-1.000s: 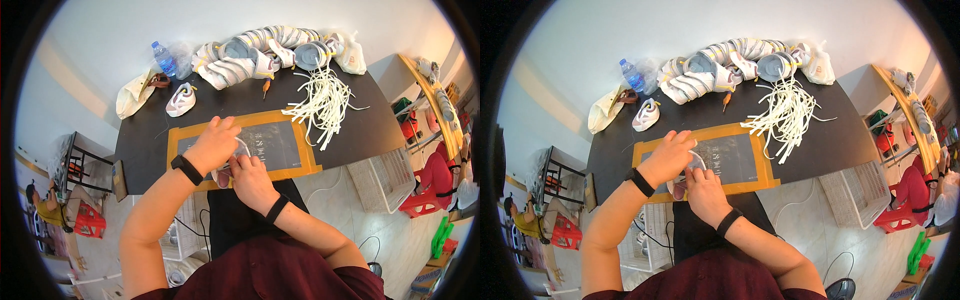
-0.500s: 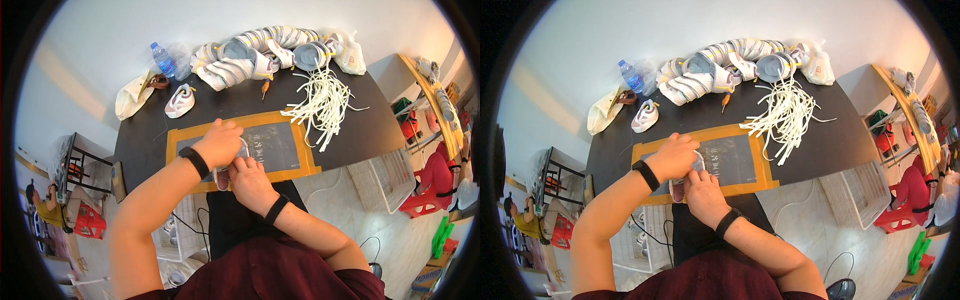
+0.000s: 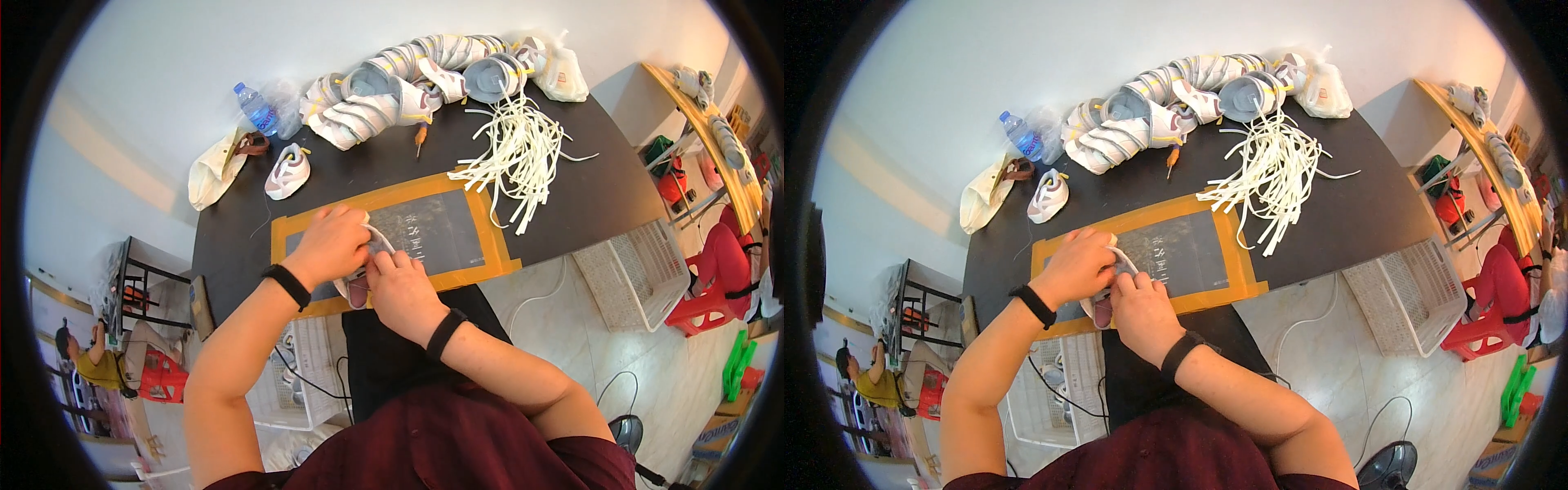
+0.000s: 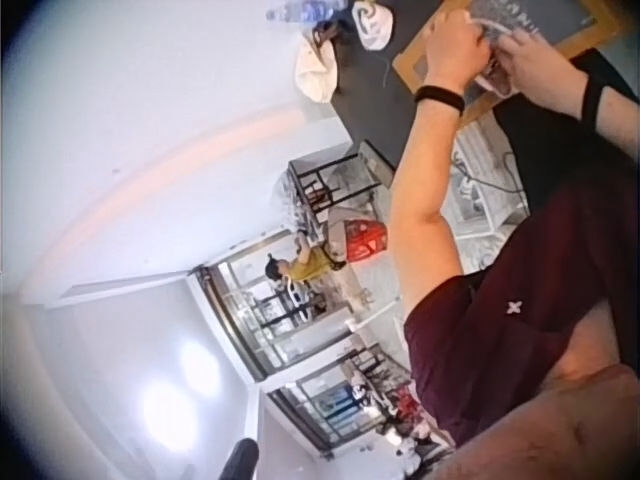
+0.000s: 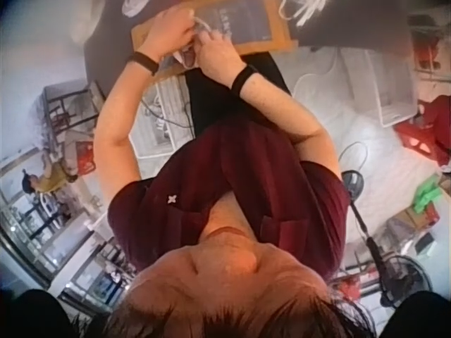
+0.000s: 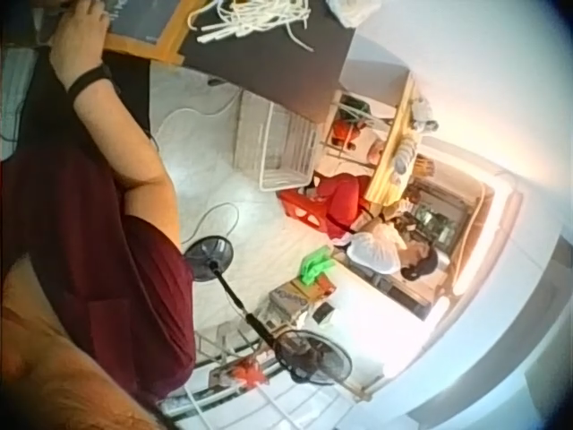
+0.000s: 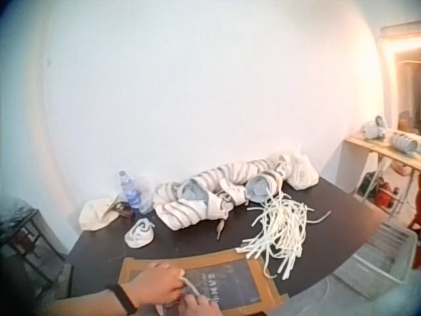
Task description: Assembling components of a shoe upper by hand in a workshop environment.
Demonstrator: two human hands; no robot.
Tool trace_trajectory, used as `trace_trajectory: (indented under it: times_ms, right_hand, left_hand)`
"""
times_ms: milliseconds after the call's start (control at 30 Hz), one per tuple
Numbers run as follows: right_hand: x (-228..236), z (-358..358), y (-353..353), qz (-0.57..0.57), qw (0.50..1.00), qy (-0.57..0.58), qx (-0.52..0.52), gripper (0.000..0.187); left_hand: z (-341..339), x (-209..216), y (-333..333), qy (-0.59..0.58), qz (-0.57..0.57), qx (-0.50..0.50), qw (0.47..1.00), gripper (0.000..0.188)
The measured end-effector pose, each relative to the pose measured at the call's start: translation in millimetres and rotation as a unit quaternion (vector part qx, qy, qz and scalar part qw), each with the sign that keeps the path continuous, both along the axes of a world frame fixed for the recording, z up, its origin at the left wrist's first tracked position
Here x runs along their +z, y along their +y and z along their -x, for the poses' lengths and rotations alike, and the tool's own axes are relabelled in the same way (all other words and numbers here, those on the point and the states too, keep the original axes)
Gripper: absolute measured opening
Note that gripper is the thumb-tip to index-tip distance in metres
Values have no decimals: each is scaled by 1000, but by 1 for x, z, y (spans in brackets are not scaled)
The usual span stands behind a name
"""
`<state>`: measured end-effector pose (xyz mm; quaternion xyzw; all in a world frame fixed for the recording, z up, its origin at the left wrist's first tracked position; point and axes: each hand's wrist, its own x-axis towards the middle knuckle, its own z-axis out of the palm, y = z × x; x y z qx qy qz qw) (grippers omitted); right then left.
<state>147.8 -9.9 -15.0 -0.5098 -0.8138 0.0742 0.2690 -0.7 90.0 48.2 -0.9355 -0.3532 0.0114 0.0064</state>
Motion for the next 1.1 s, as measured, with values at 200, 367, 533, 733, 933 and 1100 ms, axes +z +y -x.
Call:
trace_trajectory:
  times_ms: [200,367,533,733,933,1100]
  right_hand:
    - [-3,2,1,3,1000,19,1,32]
    - [-4,3,1,-13,1000,25,-8,35]
    - [-6,1,2,8,1000,16,-2,39]
    - [-5,2,3,-15,1000,18,-6,41]
    - [4,1,5,34,999,-17,6,36]
    - [-2,3,6,28,1000,-4,6,38]
  left_hand:
    - [-9,8,4,65,-3,2,998,15]
    - [-2,-2,5,75,-12,-11,997,14]
    - [1,-4,3,28,-26,-54,998,9]
    - [10,2,2,9,-31,-46,998,10]
    - [-6,10,-7,46,-38,40,997,13]
    - [-10,8,-1,76,-35,28,996,19]
